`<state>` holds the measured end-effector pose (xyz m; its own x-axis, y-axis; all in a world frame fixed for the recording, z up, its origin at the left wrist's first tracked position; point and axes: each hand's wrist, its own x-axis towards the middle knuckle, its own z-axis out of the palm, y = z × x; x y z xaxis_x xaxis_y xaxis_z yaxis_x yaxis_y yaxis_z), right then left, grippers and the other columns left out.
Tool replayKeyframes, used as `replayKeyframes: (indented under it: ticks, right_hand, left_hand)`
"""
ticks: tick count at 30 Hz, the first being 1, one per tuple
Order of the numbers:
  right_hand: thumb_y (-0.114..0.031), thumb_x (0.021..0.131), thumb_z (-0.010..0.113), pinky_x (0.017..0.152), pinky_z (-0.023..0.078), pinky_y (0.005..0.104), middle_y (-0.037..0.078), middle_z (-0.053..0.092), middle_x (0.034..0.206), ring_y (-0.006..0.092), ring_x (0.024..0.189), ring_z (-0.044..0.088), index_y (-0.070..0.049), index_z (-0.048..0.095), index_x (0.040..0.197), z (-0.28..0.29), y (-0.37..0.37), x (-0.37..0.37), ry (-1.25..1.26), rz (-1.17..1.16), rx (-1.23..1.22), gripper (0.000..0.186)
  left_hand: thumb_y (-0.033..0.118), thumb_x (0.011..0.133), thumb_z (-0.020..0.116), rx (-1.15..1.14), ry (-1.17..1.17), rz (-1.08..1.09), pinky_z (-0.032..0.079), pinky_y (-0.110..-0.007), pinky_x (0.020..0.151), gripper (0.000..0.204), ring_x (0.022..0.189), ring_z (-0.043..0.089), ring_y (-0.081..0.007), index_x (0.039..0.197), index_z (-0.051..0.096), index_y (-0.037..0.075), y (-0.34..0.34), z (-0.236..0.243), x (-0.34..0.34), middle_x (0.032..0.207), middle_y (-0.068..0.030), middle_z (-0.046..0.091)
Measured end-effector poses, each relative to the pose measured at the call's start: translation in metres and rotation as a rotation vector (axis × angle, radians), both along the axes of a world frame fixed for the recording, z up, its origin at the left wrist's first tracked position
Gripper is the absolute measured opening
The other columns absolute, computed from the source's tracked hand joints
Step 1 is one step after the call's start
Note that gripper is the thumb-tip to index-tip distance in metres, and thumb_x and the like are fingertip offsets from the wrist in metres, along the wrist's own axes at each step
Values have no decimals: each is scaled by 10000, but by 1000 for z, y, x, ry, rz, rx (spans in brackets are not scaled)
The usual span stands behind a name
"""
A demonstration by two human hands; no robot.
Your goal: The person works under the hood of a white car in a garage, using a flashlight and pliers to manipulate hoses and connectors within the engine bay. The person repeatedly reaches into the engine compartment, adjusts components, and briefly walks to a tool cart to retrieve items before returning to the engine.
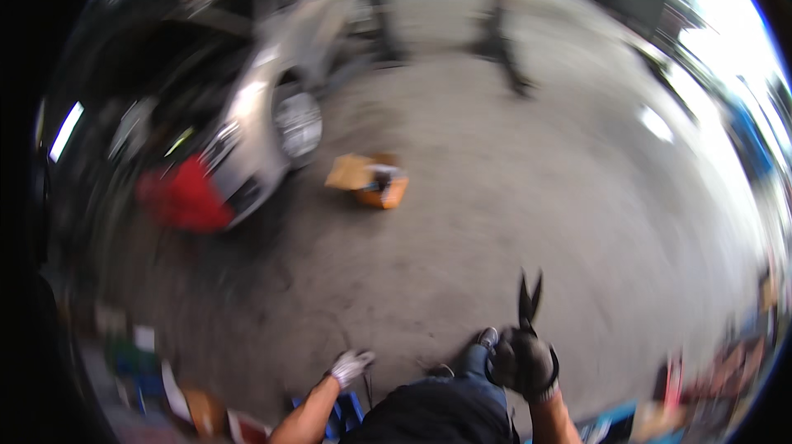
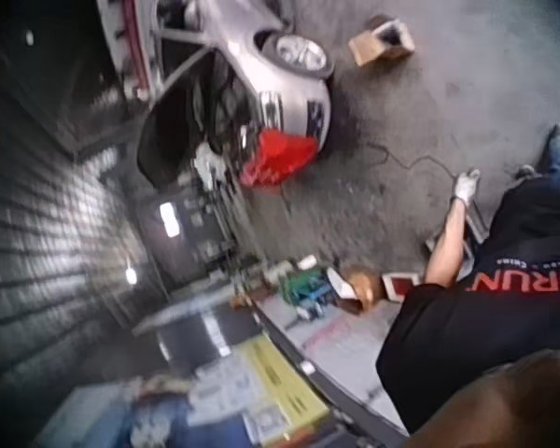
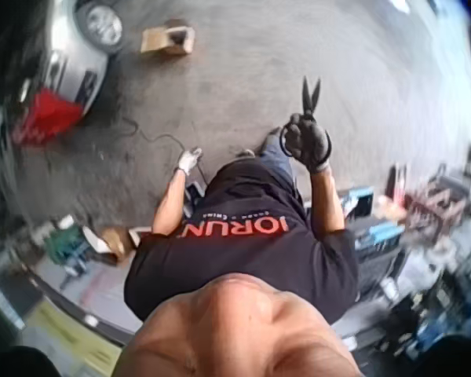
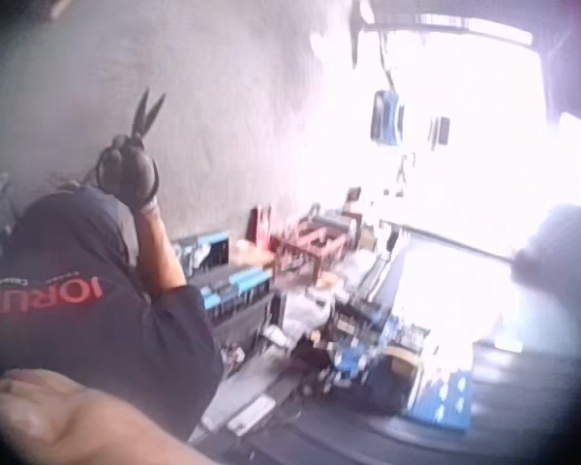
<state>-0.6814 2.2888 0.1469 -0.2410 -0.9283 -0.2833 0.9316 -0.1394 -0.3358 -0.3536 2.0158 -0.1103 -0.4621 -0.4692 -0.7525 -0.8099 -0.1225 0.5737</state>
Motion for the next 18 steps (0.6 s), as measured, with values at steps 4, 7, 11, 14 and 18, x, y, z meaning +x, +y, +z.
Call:
replayKeyframes:
  ticks: [4,7,11,14,18]
  right_hand:
    - [-391,923,639,444,307,283,-16,429,617,121,485,392,-97,518,874,-38,-134,65,229,469,44,322]
    - [-367,928,642,437,291,255,-15,441,659,88,494,374,-56,555,1027,-22,-248,109,225,1011,90,338]
    - [-291,947,618,415,262,237,2,443,692,93,473,351,-71,537,1124,-22,-407,145,-25,1288,29,294]
    - [-284,965,604,421,267,229,2,463,727,85,488,361,-78,552,1179,-13,-520,173,-22,1448,51,302]
    - [-273,999,564,435,312,236,13,516,789,89,529,431,-55,581,1180,18,-671,219,175,1695,-62,284]
  left_hand:
    - [258,989,635,543,892,379,489,-253,863,379,954,615,-121,1297,588,41,-38,107,-19,1061,-47,672]
    - [231,1006,612,458,1121,421,486,-262,918,311,1010,617,-124,1225,620,11,-82,162,-14,1134,-53,675]
    - [329,1034,567,154,963,875,488,-259,809,340,866,627,-119,1047,699,16,-173,234,6,976,-29,703]
    - [354,1056,509,-122,785,1070,494,-274,728,408,782,633,-118,943,714,19,-258,264,31,833,-20,699]
    - [344,1034,555,-478,668,1338,495,-287,694,355,762,629,-145,937,683,27,-377,267,86,829,-39,684]
